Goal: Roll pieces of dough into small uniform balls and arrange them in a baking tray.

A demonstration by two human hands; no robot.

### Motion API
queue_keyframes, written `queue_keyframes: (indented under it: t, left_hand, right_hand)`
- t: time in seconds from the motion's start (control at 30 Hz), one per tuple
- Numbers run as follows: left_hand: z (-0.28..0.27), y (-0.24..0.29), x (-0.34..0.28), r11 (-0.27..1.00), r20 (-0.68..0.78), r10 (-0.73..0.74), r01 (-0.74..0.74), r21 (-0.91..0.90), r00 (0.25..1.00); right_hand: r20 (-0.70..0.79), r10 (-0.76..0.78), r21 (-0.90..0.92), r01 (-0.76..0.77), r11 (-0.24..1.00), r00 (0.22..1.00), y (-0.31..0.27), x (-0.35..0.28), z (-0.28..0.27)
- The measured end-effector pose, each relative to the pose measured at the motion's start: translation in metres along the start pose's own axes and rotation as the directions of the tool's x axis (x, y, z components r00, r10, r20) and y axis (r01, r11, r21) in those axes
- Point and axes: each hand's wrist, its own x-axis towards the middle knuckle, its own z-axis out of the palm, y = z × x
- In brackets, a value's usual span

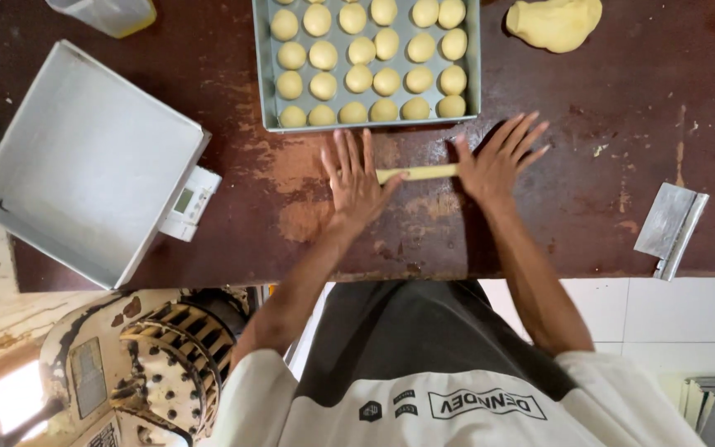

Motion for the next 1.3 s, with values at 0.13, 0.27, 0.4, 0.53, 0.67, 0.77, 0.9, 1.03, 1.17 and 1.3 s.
queue_keyframes:
  t: [0.13,0.27,0.4,0.53,0.67,0.77,0.9,1.03,1.17,1.3]
  left_hand:
    - [-0.027,-0.02,-0.027,0.963,0.001,0.262,-0.261,-0.065,0.965]
    - [-0.05,-0.023,-0.069,0.894,0.001,0.308,-0.289,-0.343,0.951]
    - [0.0,-0.015,-0.131,0.801,-0.148,0.13,-0.192,-0.568,0.98]
    - [-0.042,-0.007,-0.125,0.802,-0.199,0.126,-0.217,-0.556,0.972]
    - [-0.004,-0.006,-0.11,0.79,-0.147,0.053,-0.131,-0.599,0.988]
    - [0.005,-0.006,-0.092,0.791,-0.152,0.024,-0.111,-0.602,0.988]
    - [0.032,-0.01,-0.054,0.817,-0.195,-0.019,-0.097,-0.568,0.981]
    - [0.035,-0.008,-0.024,0.876,-0.123,-0.026,-0.037,-0.481,0.992]
    - [0.017,-0.024,-0.01,0.861,-0.176,-0.036,-0.059,-0.505,0.984]
    - [-0.046,-0.066,-0.018,0.939,0.136,-0.086,0.126,-0.319,0.987]
  right_hand:
    - [0.047,-0.187,0.043,0.185,0.982,0.981,0.028,-0.009,0.011]
    - [0.222,-0.495,-0.01,0.509,0.861,0.84,0.028,-0.082,-0.007]
    - [0.062,-0.415,0.005,0.416,0.91,0.908,0.038,-0.15,0.013]
    - [-0.141,-0.364,-0.109,0.351,0.93,0.921,0.038,-0.189,0.037]
    - [-0.117,-0.28,-0.071,0.273,0.959,0.953,0.041,-0.162,0.038]
    - [-0.01,-0.239,0.015,0.239,0.971,0.971,0.044,-0.113,0.027]
    - [0.019,-0.231,0.072,0.229,0.971,0.973,0.044,-0.054,0.022]
    - [0.001,-0.055,-0.013,0.055,0.998,0.998,0.023,-0.01,0.008]
    - [-0.151,-0.133,0.027,0.139,0.99,0.979,0.035,-0.021,0.025]
    - [-0.106,-0.315,0.178,0.329,0.927,0.943,0.044,-0.086,0.0]
